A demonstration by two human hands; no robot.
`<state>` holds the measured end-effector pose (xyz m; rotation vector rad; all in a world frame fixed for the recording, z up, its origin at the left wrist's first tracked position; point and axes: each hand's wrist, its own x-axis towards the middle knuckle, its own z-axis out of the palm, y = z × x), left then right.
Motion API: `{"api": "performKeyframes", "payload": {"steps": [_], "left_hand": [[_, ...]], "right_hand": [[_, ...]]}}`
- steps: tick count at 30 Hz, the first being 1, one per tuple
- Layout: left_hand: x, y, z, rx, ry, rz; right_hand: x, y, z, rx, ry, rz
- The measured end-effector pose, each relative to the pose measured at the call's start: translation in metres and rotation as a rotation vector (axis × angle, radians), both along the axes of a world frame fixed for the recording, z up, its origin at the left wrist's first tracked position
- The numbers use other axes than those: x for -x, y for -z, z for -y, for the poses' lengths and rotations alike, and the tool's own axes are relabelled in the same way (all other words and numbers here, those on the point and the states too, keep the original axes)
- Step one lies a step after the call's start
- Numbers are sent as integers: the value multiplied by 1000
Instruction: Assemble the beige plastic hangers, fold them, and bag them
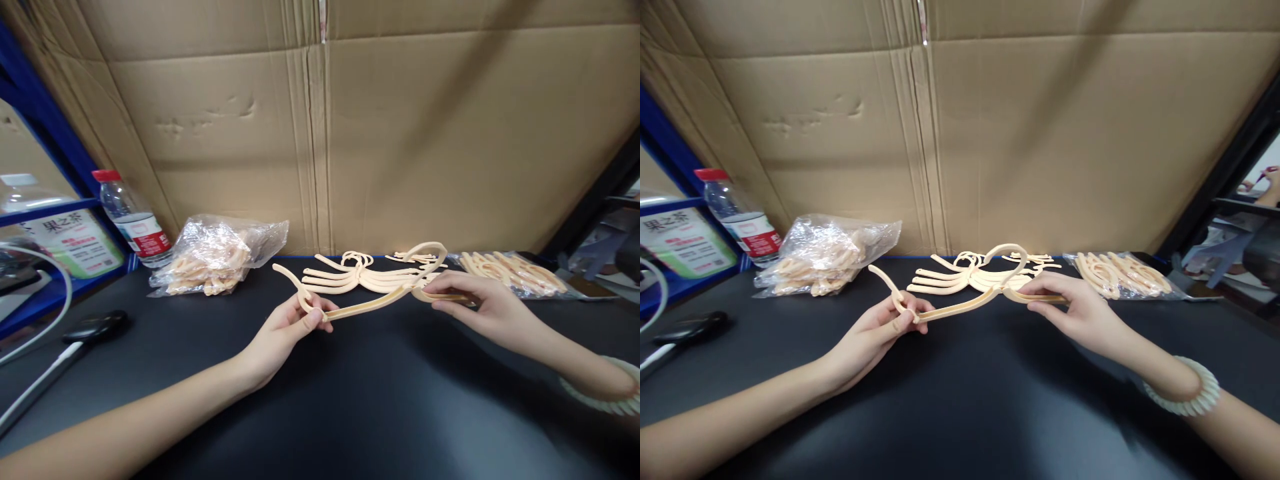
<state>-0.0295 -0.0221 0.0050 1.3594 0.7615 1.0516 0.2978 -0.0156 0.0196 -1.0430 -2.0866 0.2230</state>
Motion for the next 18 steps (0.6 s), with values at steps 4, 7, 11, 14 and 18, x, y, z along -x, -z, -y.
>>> {"api": "performKeyframes", "payload": {"steps": [4, 7, 11, 14, 18], "left_hand": [[-1, -2, 1, 47, 1, 14], [-2, -4, 1, 72, 6, 11], [-3, -6, 1, 58, 21, -16], [-3, -7, 1, 40, 16, -37], [-4, -8, 1, 54, 2, -25]], "right_hand": [[1, 0, 1, -25, -8, 5], [2, -2, 2, -40, -33, 5], [2, -4, 3, -42, -53, 2], [2, -5, 3, -28, -52, 6], [2, -5, 4, -18, -59, 10]]}}
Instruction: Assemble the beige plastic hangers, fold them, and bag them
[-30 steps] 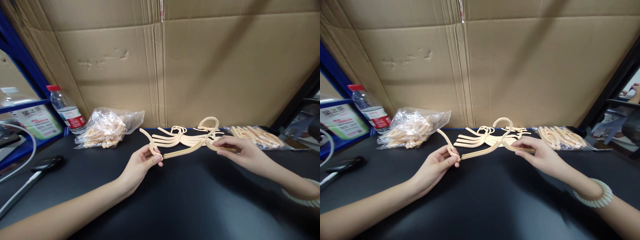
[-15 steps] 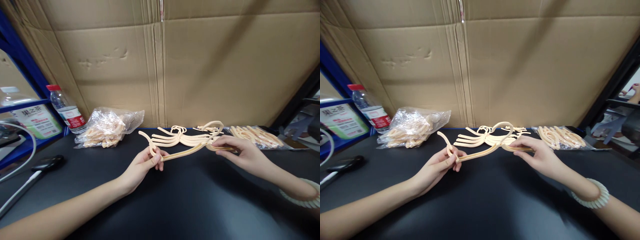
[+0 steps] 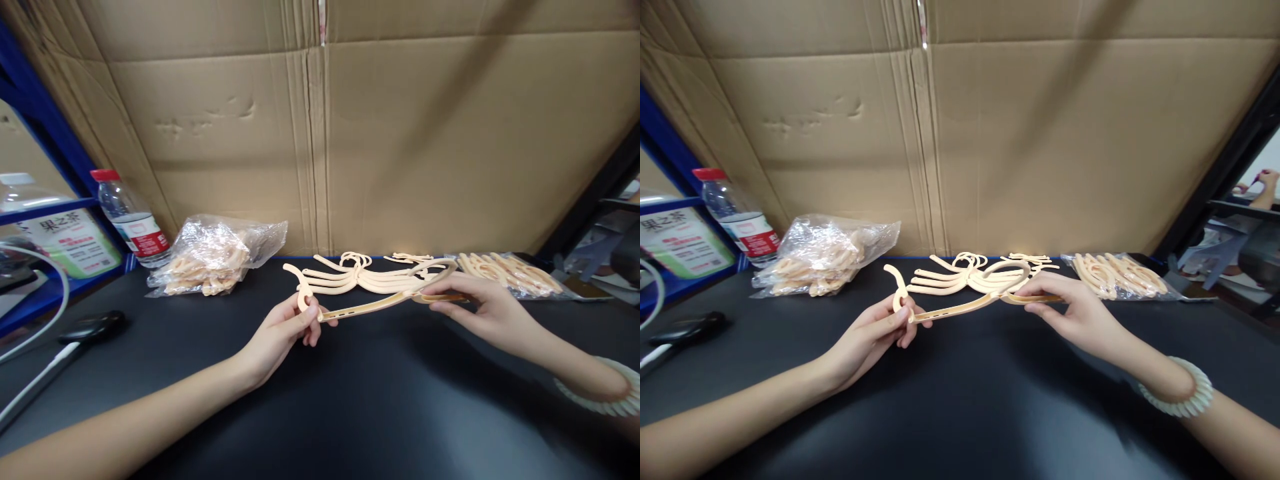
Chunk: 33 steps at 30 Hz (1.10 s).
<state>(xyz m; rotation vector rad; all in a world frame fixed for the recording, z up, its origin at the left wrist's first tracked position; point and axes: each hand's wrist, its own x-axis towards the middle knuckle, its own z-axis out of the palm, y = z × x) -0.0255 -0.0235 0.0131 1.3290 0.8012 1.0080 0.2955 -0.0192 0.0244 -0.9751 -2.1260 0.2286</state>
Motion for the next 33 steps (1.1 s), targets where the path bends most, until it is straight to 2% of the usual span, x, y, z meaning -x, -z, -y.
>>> {"api": "performKeyframes", "payload": {"steps": [7, 17, 33], "left_hand": [[-1, -2, 1, 22, 2, 15], [3, 3, -3, -30, 10, -12], [3, 7, -5, -36, -94, -50]], "right_hand": [[-1, 2, -1, -13, -2, 13], [0, 2, -1, 13, 10, -3], [7, 2, 3, 0, 7, 38]]}}
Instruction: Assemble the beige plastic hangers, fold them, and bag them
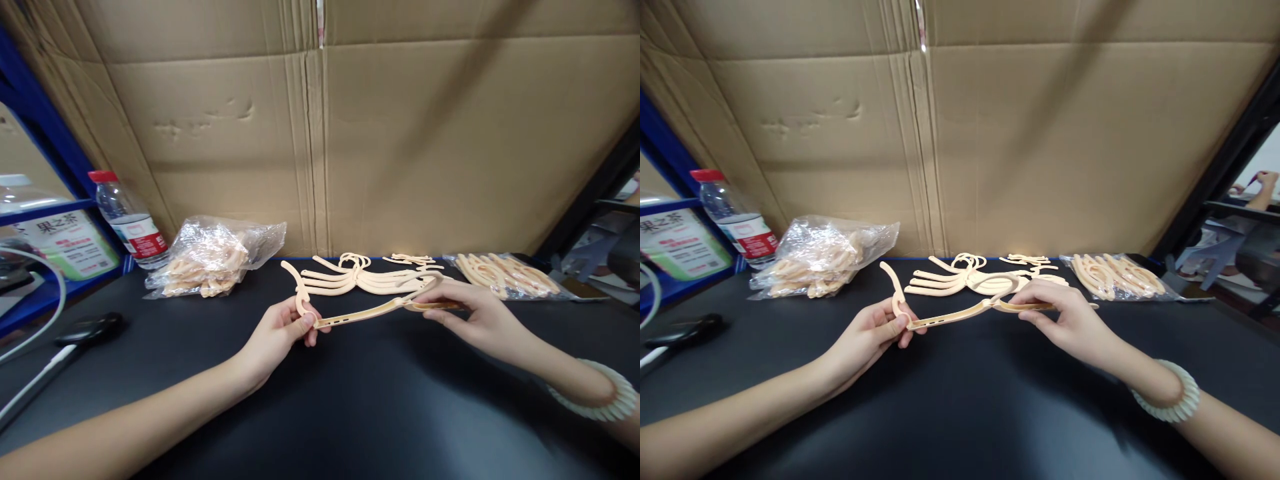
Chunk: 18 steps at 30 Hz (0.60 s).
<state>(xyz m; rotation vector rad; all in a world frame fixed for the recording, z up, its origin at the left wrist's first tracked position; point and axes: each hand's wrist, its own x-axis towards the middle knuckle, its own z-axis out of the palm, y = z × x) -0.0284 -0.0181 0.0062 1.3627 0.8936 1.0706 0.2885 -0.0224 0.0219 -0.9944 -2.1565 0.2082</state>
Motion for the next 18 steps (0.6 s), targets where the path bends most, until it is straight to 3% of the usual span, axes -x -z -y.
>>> {"api": "performKeyframes", "payload": {"steps": [8, 13, 18], "left_hand": [[-2, 1, 1, -3, -98, 16], [-3, 1, 2, 27, -88, 112], [-2, -1, 2, 102, -93, 198]], "right_hand": [[7, 2, 7, 50, 11, -22], [10, 3, 8, 26, 40, -71], [9, 8, 6, 107, 93, -166]]}}
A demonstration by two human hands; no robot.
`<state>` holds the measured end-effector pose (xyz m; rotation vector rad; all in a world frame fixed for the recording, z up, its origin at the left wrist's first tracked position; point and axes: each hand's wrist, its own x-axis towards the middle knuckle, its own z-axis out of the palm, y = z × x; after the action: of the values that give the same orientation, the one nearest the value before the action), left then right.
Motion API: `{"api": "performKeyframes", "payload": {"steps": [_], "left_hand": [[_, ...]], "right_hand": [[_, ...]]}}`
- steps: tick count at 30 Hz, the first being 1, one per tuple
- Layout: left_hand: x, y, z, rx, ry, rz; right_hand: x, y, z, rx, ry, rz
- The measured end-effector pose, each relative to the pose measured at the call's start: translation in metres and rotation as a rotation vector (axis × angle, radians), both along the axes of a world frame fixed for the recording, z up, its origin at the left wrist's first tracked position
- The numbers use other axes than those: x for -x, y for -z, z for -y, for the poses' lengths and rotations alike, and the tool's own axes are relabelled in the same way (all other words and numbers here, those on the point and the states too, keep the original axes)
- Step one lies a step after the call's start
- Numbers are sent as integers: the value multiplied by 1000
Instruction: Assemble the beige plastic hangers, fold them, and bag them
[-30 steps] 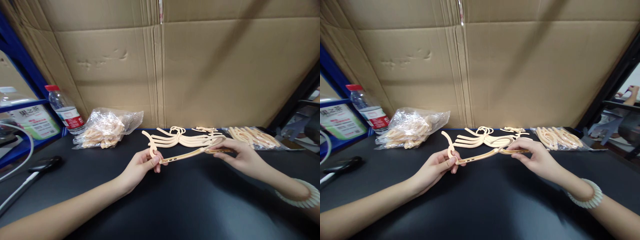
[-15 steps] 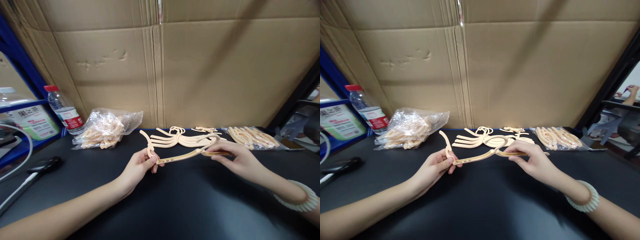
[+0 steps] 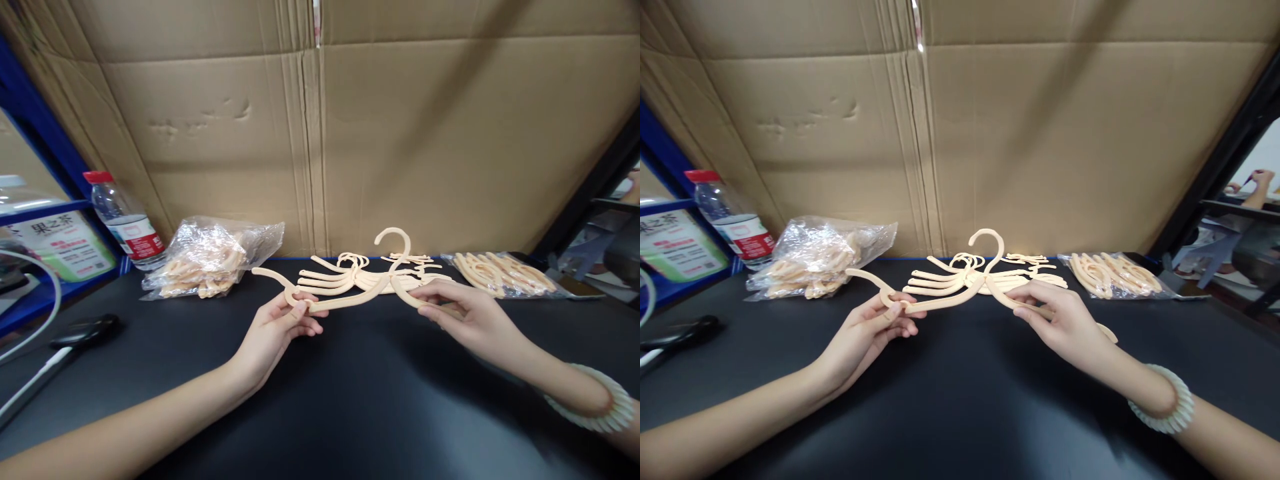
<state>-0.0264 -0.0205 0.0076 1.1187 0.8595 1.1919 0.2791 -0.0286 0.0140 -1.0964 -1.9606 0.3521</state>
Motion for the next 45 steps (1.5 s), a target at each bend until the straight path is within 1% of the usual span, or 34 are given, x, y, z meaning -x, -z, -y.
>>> {"api": "performKeyframes", "payload": {"steps": [2, 4, 5, 7, 9, 11, 13, 14, 15, 16, 18, 20, 23, 27, 32, 34, 37, 40, 42, 44, 45], "left_hand": [[1, 1, 0, 20, -9, -1], [1, 2, 0, 10, -8, -49], [1, 1, 1, -17, 4, -102], [0, 0, 6, -130, 54, -289], [-1, -5, 14, -337, 143, -549], [-2, -10, 24, -635, 276, -779], [-3, -13, 33, -942, 434, -942], [-4, -14, 37, -1073, 480, -993], [-4, -14, 39, -1182, 504, -1031], [-5, -13, 41, -1265, 500, -1056], [-6, -11, 41, -1347, 459, -1079], [-7, -9, 39, -1346, 422, -1107], [-7, -8, 37, -1312, 400, -1141], [-6, -7, 37, -1270, 366, -1173], [-5, -2, 36, -1164, 271, -1214], [-5, -1, 34, -1133, 239, -1218], [-5, -1, 34, -1111, 220, -1215], [-5, -1, 34, -1120, 218, -1209], [-5, -1, 34, -1127, 217, -1204], [-5, -1, 34, -1129, 223, -1196], [-5, -1, 34, -1131, 226, -1192]], "right_hand": [[-1, 1, -1, 42, 23, -51], [-2, 2, -1, 59, 46, -90], [-2, 2, -2, 59, 56, -104], [-3, 1, -3, 49, 71, -126], [-3, 1, -4, 43, 75, -132], [-3, 2, -4, 45, 52, -112], [-1, 3, -3, 53, -2, -50], [0, 3, -2, 61, -32, -5], [2, 4, -1, 75, -62, 51], [3, 5, 0, 89, -91, 115], [6, 7, 2, 108, -141, 248], [8, 8, 3, 108, -172, 346], [9, 9, 4, 87, -164, 409], [7, 7, 2, 115, -146, 434], [8, 4, 3, 177, -124, 437], [9, 2, 3, 166, -125, 439], [1, -1, -5, 96, -109, 437], [-23, -3, -25, -37, -11, 439], [-44, -2, -42, -125, 120, 490], [-63, 0, -58, -149, 242, 589], [-71, 0, -65, -145, 274, 607]]}}
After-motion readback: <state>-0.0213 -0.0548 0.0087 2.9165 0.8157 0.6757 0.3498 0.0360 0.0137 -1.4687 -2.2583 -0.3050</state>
